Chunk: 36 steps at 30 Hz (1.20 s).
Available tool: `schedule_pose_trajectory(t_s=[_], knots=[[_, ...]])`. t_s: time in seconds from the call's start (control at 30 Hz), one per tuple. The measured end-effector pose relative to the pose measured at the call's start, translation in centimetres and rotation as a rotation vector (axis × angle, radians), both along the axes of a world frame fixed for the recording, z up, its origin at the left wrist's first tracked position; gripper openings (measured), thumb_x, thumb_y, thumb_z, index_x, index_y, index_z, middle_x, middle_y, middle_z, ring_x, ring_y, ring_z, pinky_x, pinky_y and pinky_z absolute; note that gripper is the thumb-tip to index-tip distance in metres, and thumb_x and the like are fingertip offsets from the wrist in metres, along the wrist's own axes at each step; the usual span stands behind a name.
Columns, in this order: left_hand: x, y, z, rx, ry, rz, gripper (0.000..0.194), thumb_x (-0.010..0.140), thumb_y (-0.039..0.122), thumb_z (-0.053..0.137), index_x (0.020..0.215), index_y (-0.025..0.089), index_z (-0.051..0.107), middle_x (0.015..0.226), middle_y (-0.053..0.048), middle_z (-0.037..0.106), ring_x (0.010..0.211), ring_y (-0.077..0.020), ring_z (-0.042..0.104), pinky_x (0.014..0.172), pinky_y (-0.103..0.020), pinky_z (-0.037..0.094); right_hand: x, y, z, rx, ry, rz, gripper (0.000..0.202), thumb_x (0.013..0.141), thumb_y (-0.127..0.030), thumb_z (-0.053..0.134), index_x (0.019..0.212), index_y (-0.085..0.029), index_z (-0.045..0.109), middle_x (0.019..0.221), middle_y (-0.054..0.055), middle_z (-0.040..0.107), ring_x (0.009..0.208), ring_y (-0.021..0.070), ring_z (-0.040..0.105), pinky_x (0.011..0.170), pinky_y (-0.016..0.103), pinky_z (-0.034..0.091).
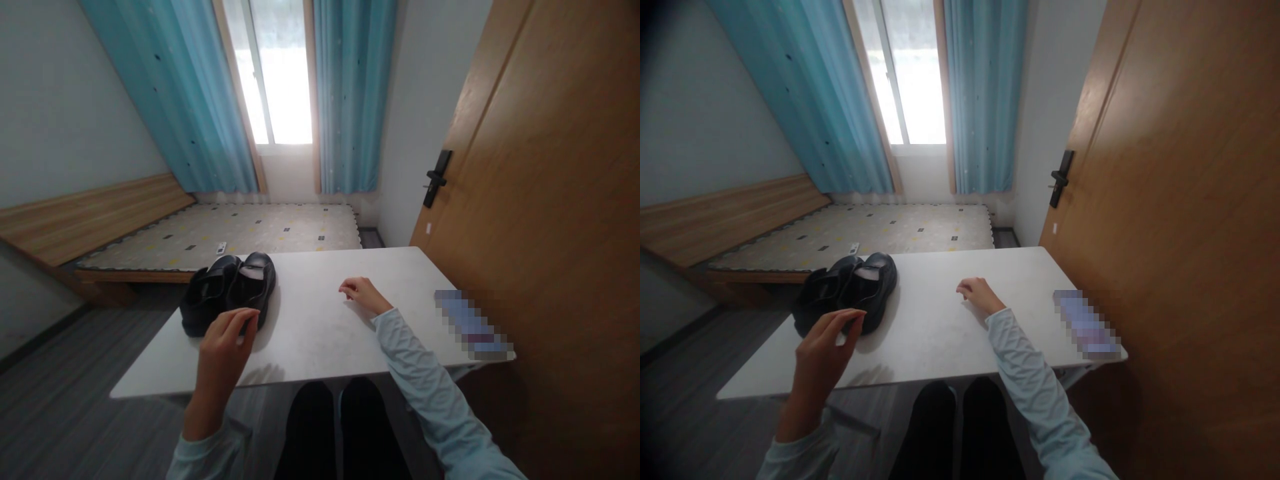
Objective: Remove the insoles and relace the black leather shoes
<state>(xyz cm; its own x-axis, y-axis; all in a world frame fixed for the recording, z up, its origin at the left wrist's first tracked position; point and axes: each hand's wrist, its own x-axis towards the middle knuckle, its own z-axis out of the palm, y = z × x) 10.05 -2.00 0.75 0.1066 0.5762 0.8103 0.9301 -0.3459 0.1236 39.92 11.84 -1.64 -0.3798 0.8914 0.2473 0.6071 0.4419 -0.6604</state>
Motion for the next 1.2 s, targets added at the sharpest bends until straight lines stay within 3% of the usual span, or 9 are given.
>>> schedule_pose_trajectory(t_s=[0.17, 0.5, 0.6, 0.73, 0.9, 1.03, 1.2], knots=[[1.8, -0.6, -2.5, -0.062, 0.057, -0.142, 0.010, 0.085, 0.016, 0.056, 0.092, 0.017, 0.063, 0.085, -0.004, 0.067, 0.081, -0.0160, 0.062, 0.077, -0.029, 0.049, 0.0, -0.1, 0.0, 0.001, 0.020, 0.007, 0.015, 0.082, -0.015, 0.056, 0.082, -0.016, 0.071, 0.063, 0.001, 0.066, 0.059, 0.0117, 0.058, 0.061, 0.023, 0.042], [2.9, 1.6, -5.6, -0.165, 0.121, -0.178, 0.026, 0.089, 0.019, 0.048, 0.111, 0.019, 0.063, 0.108, -0.009, 0.067, 0.101, -0.0201, 0.062, 0.089, -0.037, 0.051, -0.2, -0.2, -0.2, 0.024, -0.004, 0.014, 0.013, 0.078, -0.012, 0.059, 0.082, -0.017, 0.071, 0.070, 0.002, 0.066, 0.064, 0.0121, 0.057, 0.063, 0.023, 0.042], [3.0, 1.4, -5.4, -0.112, 0.147, -0.120, 0.026, 0.088, 0.018, 0.050, 0.110, 0.020, 0.063, 0.109, -0.009, 0.066, 0.105, -0.0226, 0.059, 0.092, -0.040, 0.048, -0.2, -0.2, -0.4, 0.034, -0.012, 0.030, 0.013, 0.078, -0.013, 0.060, 0.082, -0.017, 0.071, 0.071, 0.002, 0.066, 0.064, 0.0113, 0.056, 0.063, 0.023, 0.042], [2.4, 1.1, -4.1, -0.026, 0.113, 0.079, 0.033, 0.086, 0.020, 0.053, 0.118, 0.022, 0.059, 0.122, -0.011, 0.060, 0.118, -0.0291, 0.049, 0.100, -0.047, 0.037, -0.2, -0.2, -0.4, 0.031, -0.018, 0.038, 0.012, 0.078, -0.014, 0.060, 0.083, -0.018, 0.070, 0.071, 0.001, 0.065, 0.063, 0.0106, 0.055, 0.063, 0.023, 0.042], [1.0, 1.1, -3.0, -0.055, 0.060, 0.259, 0.046, 0.088, 0.027, 0.048, 0.134, 0.020, 0.046, 0.134, -0.016, 0.049, 0.127, -0.0327, 0.040, 0.104, -0.052, 0.027, 0.0, -0.3, -0.4, 0.021, -0.015, 0.035, 0.012, 0.078, -0.013, 0.061, 0.084, -0.017, 0.070, 0.072, 0.002, 0.065, 0.063, 0.0105, 0.054, 0.064, 0.023, 0.042], [-0.2, 1.4, -2.9, -0.103, 0.092, 0.277, 0.047, 0.089, 0.027, 0.047, 0.135, 0.015, 0.044, 0.122, -0.017, 0.055, 0.127, -0.0336, 0.039, 0.103, -0.052, 0.026, 0.0, -0.4, -0.4, 0.031, -0.012, 0.043, 0.012, 0.078, -0.013, 0.060, 0.084, -0.017, 0.070, 0.073, 0.002, 0.065, 0.063, 0.0106, 0.055, 0.064, 0.023, 0.042], [-1.3, 2.4, -2.5, -0.132, 0.098, 0.206, 0.033, 0.088, 0.027, 0.048, 0.118, 0.017, 0.056, 0.105, -0.014, 0.058, 0.117, -0.0315, 0.046, 0.098, -0.047, 0.034, 0.0, -0.5, -0.4, 0.033, -0.027, 0.035, 0.011, 0.078, -0.013, 0.061, 0.084, -0.017, 0.070, 0.072, 0.002, 0.065, 0.062, 0.0105, 0.055, 0.063, 0.023, 0.041]])
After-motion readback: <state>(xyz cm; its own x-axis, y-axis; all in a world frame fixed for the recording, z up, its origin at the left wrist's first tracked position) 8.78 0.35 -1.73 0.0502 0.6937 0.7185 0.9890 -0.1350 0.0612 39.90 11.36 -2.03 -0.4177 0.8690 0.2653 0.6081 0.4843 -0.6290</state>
